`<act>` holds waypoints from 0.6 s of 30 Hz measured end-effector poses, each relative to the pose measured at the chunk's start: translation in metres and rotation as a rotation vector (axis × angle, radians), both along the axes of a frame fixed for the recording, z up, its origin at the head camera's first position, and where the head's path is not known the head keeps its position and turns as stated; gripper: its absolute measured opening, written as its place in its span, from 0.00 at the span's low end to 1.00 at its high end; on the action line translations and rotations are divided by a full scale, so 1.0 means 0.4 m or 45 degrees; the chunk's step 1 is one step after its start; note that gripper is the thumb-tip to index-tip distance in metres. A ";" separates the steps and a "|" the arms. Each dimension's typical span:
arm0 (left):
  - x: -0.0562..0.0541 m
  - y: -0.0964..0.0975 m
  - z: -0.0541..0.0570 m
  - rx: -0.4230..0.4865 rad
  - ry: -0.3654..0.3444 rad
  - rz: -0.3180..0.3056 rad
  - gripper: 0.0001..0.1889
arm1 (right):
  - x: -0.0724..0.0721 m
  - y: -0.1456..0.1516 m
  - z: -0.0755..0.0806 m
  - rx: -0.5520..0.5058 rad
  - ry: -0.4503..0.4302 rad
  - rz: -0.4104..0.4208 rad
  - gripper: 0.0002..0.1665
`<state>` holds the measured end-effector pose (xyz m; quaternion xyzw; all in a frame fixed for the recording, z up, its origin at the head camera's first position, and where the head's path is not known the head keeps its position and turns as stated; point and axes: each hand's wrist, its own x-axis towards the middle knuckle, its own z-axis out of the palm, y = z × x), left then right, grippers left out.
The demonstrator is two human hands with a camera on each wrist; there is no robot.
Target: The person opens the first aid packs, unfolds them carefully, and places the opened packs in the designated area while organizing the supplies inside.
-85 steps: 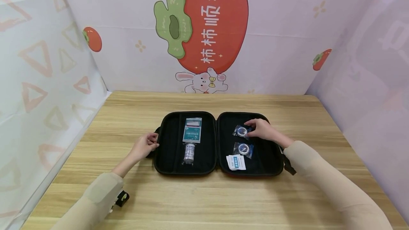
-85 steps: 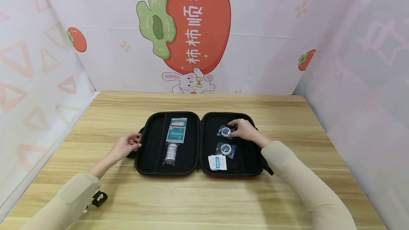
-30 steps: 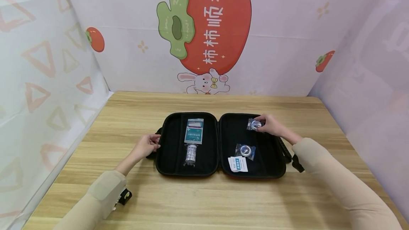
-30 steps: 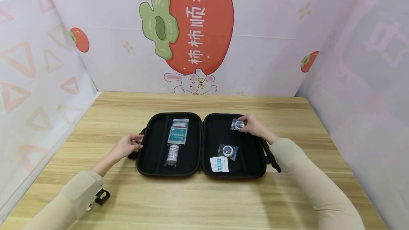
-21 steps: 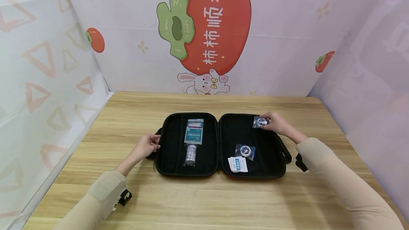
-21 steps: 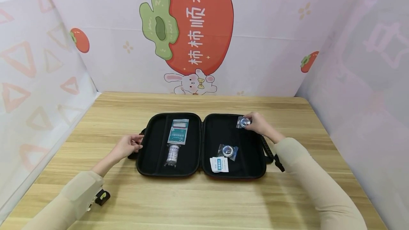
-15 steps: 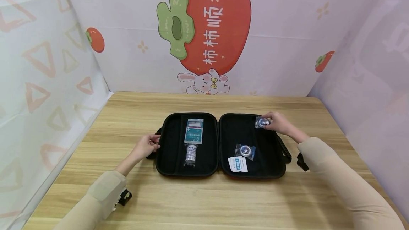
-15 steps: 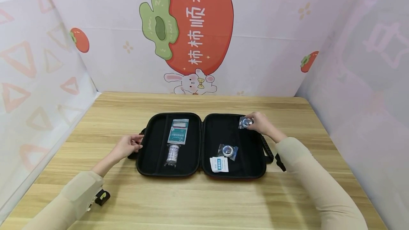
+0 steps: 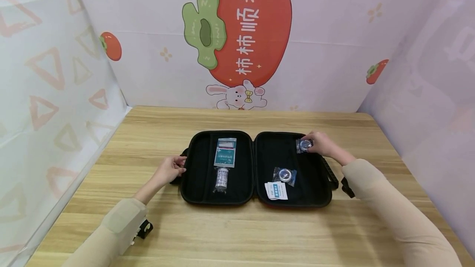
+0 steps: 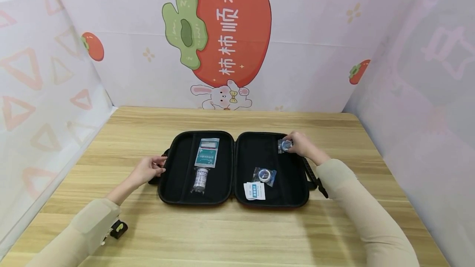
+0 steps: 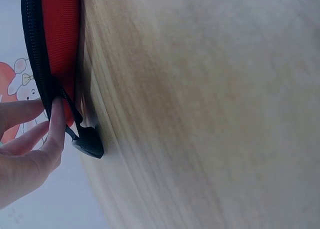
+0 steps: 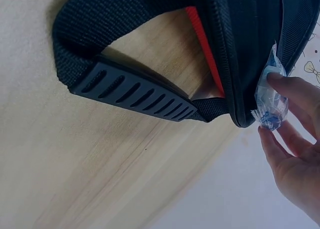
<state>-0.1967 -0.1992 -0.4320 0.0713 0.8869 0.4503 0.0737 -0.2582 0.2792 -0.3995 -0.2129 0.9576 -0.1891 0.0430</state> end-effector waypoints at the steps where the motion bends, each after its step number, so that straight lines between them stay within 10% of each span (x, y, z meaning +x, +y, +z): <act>1: 0.000 0.000 -0.001 0.001 0.002 -0.002 0.21 | -0.002 -0.001 -0.002 0.005 -0.003 0.000 0.20; 18: 0.001 -0.005 -0.003 0.003 -0.002 0.000 0.21 | -0.014 -0.026 -0.024 -0.002 -0.043 0.068 0.19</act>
